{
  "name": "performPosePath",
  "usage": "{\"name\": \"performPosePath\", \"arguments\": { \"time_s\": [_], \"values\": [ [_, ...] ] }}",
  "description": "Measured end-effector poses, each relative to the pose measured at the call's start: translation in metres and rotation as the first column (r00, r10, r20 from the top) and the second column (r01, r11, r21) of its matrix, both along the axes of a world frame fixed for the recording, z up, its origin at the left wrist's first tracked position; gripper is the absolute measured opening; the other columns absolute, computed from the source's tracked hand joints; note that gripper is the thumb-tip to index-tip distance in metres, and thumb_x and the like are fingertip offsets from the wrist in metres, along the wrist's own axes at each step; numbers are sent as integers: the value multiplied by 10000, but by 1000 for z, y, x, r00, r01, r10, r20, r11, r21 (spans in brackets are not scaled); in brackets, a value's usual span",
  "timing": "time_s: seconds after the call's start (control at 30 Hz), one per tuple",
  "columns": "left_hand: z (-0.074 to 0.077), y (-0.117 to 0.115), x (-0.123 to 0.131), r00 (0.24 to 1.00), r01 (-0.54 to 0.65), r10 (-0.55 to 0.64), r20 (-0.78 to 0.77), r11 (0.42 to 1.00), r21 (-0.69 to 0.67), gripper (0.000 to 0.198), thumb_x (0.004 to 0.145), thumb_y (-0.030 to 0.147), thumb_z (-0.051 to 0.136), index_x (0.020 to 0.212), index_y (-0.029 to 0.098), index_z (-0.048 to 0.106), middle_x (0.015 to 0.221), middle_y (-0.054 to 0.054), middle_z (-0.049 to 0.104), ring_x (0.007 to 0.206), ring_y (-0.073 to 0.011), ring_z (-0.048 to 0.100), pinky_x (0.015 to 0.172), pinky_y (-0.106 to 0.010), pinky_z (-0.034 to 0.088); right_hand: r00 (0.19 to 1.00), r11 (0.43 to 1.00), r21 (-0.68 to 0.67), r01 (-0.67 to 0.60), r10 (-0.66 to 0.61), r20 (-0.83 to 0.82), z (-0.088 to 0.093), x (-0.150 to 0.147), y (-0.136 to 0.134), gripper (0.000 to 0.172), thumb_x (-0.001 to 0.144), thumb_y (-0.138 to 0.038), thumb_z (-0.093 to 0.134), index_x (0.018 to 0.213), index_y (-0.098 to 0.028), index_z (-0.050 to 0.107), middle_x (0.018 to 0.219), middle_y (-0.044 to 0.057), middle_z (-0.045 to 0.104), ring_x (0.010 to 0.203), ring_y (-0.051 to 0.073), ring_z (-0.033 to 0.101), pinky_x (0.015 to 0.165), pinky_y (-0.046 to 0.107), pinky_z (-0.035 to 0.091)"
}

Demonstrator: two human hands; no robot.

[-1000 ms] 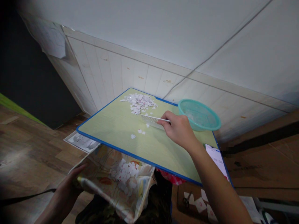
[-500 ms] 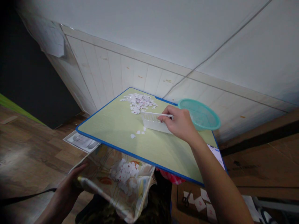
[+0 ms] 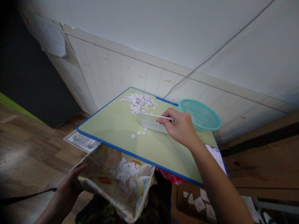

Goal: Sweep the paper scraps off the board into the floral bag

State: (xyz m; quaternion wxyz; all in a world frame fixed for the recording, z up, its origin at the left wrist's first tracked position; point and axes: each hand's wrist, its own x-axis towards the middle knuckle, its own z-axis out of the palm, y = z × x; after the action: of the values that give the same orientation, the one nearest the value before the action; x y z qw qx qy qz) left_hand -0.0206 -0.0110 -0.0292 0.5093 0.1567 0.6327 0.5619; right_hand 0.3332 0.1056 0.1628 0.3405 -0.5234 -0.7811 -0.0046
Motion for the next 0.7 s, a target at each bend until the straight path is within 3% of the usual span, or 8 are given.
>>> {"name": "performPosePath", "arguments": {
  "time_s": [0.2, 0.4, 0.57, 0.7],
  "values": [
    [-11, 1, -5, 1000, -18, 18, 19, 1000, 0, 238, 652, 394, 826, 859, 278, 844, 1176, -9, 800, 1243, -340, 647, 636, -245, 570, 996, 996, -40, -75, 73, -48, -7, -7, -8, 176, 906, -359, 755, 798, -219, 752, 740, 20, 769, 634, 168, 670, 604, 281, 460],
    [-1, 2, -1, 1000, -7, 7, 28, 1000, -11, 233, 640, 354, 802, 853, 264, 830, 1046, -21, 819, 1099, -333, 707, 617, -273, 576, 998, 998, -21, -57, 56, -31, -12, -16, -1, 177, 913, -359, 739, 809, -216, 757, 753, 25, 780, 620, 166, 668, 607, 278, 455],
    [-2, 2, -1, 1000, -17, 17, -24, 1000, -4, 262, 646, 382, 795, 877, 260, 821, 1130, -35, 810, 1096, -329, 701, 614, -280, 574, 998, 1000, 8, 1, -1, -63, -14, -17, 0, 165, 910, -347, 733, 802, -224, 750, 733, 21, 773, 616, 170, 670, 603, 277, 458],
    [-2, 1, 0, 1000, -7, 7, 8, 1000, -15, 244, 685, 397, 782, 881, 255, 817, 1050, -42, 814, 1048, -330, 716, 642, -304, 576, 1000, 1000, -8, -6, 6, -27, -15, -16, 2, 170, 913, -349, 718, 798, -226, 743, 714, 19, 763, 598, 170, 660, 600, 280, 450]
  ]
}}
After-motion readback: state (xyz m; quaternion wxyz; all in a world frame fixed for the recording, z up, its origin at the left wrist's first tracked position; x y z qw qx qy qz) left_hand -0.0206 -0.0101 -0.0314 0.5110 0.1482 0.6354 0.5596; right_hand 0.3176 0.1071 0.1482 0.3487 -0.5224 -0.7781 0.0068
